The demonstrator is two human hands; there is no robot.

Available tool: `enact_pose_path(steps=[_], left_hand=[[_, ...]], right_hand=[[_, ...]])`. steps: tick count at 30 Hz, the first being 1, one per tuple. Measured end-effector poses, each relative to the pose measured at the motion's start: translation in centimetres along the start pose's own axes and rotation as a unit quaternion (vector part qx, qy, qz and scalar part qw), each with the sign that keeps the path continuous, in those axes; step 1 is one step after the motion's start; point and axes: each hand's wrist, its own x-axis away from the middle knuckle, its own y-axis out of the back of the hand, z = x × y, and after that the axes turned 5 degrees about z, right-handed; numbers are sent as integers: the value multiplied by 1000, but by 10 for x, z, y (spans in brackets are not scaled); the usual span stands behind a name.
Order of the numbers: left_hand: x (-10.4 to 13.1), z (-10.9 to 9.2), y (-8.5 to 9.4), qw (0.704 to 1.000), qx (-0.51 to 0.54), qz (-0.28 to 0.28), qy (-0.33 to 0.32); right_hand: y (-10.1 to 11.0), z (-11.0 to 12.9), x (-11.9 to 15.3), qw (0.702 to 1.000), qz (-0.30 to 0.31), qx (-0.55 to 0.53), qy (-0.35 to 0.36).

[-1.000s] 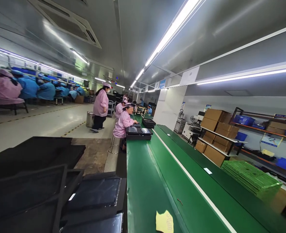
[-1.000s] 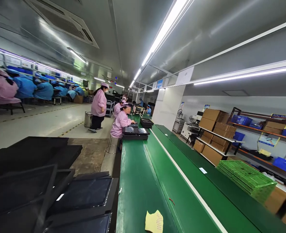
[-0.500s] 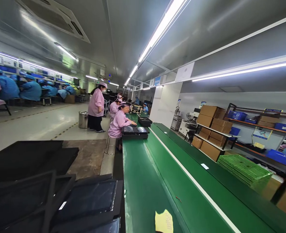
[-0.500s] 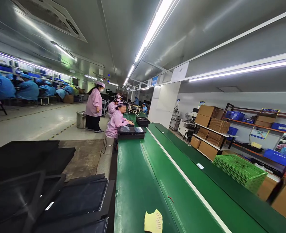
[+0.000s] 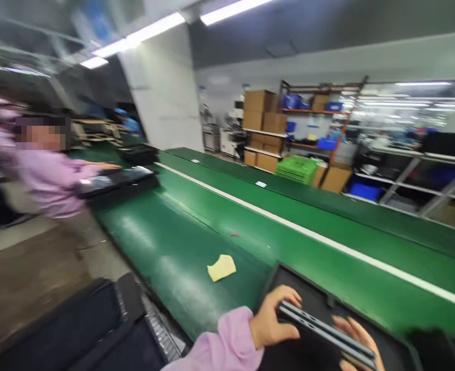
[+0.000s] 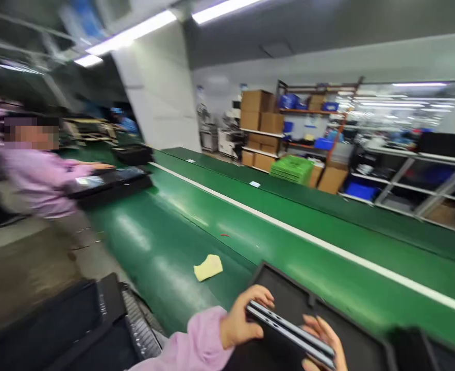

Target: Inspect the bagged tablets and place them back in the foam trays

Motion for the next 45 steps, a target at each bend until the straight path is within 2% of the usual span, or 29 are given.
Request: enact_pose_path(steps=[2,6,9,13,20,29,33,36,38,40,42,45], left_hand=[[-2,-9,2,999,15,22,-26],[-1,-22,12,994,12,92,63],[3,-24,17,989,-35,132,49],[4,-24,18,990,-25,137,9],[8,-26,18,988,-13,149,-22],[14,-21,19,988,1,156,-3],[15,-18,22,987,23,151,39],[16,-5,23,984,38,122,120],[14,11,24,978,32,42,202],[5,30,22,963,15,-65,262],[-9,48,17,946,1,-153,286],[-28,69,-5,926,-2,-204,317]], right_hand=[[6,1,18,999,-21,-34,-15],[1,8,22,995,-4,-92,-28],[-3,14,21,995,4,-98,-27],[-4,19,25,994,13,-108,-25],[-5,16,29,988,39,-145,-15],[0,19,31,986,62,-152,-21],[4,4,32,982,83,-137,-99],[1,-22,37,981,72,-56,-171],[-4,-35,41,980,43,5,-194],[-9,-38,44,979,18,45,-197],[-13,-25,42,978,13,81,-190],[-18,14,31,966,15,195,-168]])
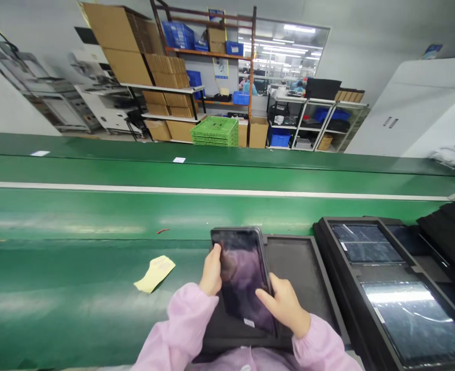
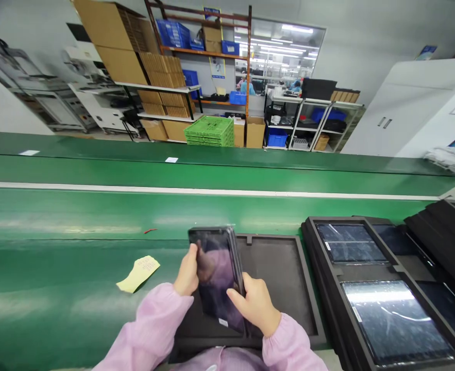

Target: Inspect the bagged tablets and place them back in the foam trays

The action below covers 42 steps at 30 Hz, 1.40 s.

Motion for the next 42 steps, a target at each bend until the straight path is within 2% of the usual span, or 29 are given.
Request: enact_pose_path(steps=[4,7,9,13,16,19,24,32,36,42], left_hand=[[0,11,-39,1000,-26,-8,13],[0,10,-50,998,-46,7,-32],[-4,2,-48,996,-44,41,-72],[-14,-18,-36,988,-34,95,-115],[-18,-28,-32,984,-30,130,-114],[-21,-34,-31,978,-14,180,-103],[-22,-43,-31,972,18,217,-90],[-25,-50,-27,972,31,223,-69],[-25,-56,-27,971,30,230,-57],[-28,-58,-29,975,16,216,-51]], right_hand=[[7,41,-7,978,16,199,-65],[-3,44,-16,962,39,250,-104],[-13,37,-22,973,37,204,-101],[-26,22,-42,997,8,3,-78],[-26,16,-71,981,-48,-181,-55],[-20,12,-104,954,-69,-284,-62],[-10,5,-132,930,14,-357,-88],[-8,5,-130,888,59,-443,-106],[-11,5,-127,889,51,-443,-104],[-10,7,-127,913,39,-392,-111]])
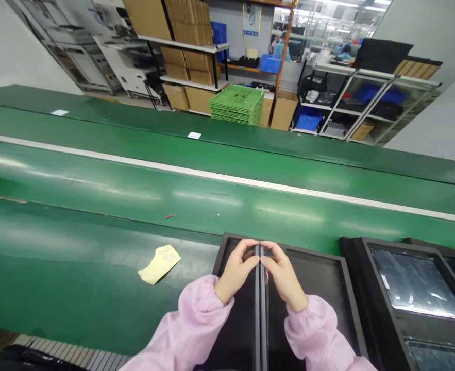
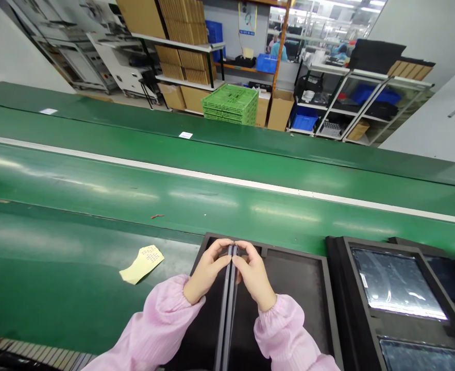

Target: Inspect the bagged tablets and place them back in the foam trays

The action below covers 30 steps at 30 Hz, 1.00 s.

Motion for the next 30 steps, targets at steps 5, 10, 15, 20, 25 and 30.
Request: enact_pose_path(steps=[5,10,15,20,25,30], left_hand=[[1,1,1,1000,-18,5,-1],[2,2,0,999,-45,7,-9],[2,4,0,999,-45,3,-4],[0,3,2,999,-49,11,-1],[3,5,8,996,7,83,12],[4,8,11,994,-13,106,-12]], right_hand=[[1,0,0,1000,6,20,1],[2,1,0,999,10,43,1],[2,3,0,999,25,42,-2],[3,3,0,997,21,73,7],[9,5,3,995,91,29,10],[13,6,5,994,110,15,3]])
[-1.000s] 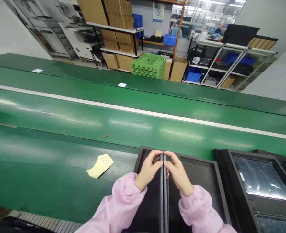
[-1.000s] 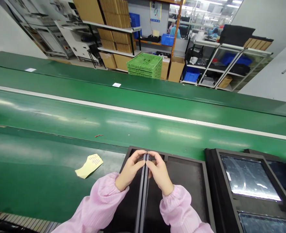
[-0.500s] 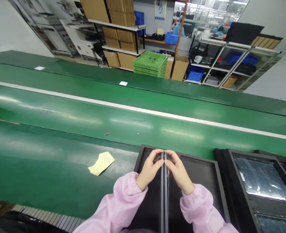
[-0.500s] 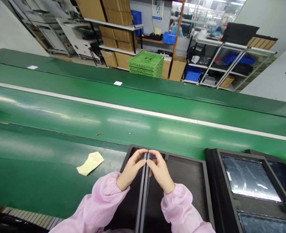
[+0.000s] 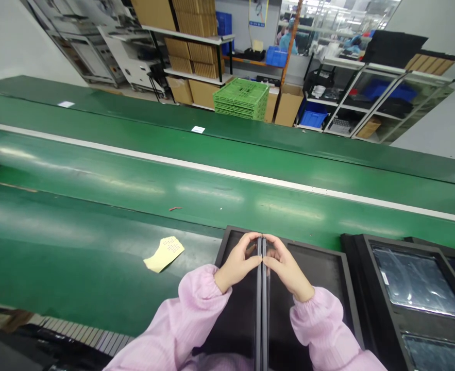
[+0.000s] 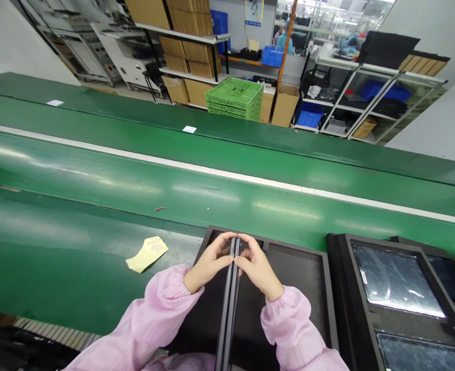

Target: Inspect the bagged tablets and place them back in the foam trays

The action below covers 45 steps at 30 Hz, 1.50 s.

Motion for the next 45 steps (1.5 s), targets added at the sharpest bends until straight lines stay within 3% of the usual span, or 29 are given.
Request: enact_pose_path(steps=[7,13,18,20,23,25,27,30,34,37,40,45], left_hand=[[1,-2,0,999,-39,5,5],[3,5,6,998,-36,52,-10],[10,10,-3,998,-60,19,-27],[29,25,-16,994,-94,-41,-33],[72,63,-38,989,-97,-108,-39],[98,88,-51,988,-74,-128,-34],[112,100,-58,986,-54,-152,-33],[111,80,-64,977,-50,-201,-49],[93,7,-76,965,-93,-199,-144],[84,-35,-84,966,-115,-187,-139],[76,-48,-85,971,-104,-186,-106],[54,-48,-81,968,-106,-203,-107]], right_hand=[[1,-5,0,1000,-6,5,16],[7,-8,3,999,34,0,4],[0,-13,11,999,-7,33,29],[-11,-27,26,991,-61,84,85],[-33,-66,55,960,-121,156,197],[-48,-93,69,952,-153,160,213],[-60,-108,74,952,-174,146,206],[-69,-93,72,941,-202,160,218],[-76,-28,72,925,-223,137,274],[-80,8,73,942,-198,54,264],[-80,17,67,957,-193,-8,216],[-69,14,47,959,-198,-34,200]])
